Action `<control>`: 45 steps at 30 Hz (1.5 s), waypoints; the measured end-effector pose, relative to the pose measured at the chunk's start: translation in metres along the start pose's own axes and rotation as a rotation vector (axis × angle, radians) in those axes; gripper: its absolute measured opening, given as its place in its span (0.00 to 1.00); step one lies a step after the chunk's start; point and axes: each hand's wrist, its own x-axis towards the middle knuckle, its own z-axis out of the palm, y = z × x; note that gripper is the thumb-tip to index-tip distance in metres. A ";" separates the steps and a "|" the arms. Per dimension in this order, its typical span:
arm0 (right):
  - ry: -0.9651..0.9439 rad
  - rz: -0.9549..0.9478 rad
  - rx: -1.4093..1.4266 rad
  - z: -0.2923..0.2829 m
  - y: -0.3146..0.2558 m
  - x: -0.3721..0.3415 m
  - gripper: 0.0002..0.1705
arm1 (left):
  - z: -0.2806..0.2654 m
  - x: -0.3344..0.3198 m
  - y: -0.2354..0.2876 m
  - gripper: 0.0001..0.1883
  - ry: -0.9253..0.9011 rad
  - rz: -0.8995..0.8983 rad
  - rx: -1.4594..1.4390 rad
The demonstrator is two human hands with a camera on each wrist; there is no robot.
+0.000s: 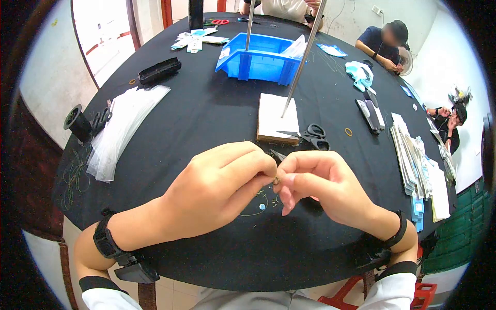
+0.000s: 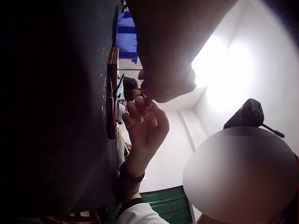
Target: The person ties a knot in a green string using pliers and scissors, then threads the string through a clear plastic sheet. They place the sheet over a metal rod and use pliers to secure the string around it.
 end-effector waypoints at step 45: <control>-0.037 -0.474 -0.375 -0.006 -0.007 0.000 0.06 | -0.009 0.000 0.002 0.09 -0.291 -0.762 -1.140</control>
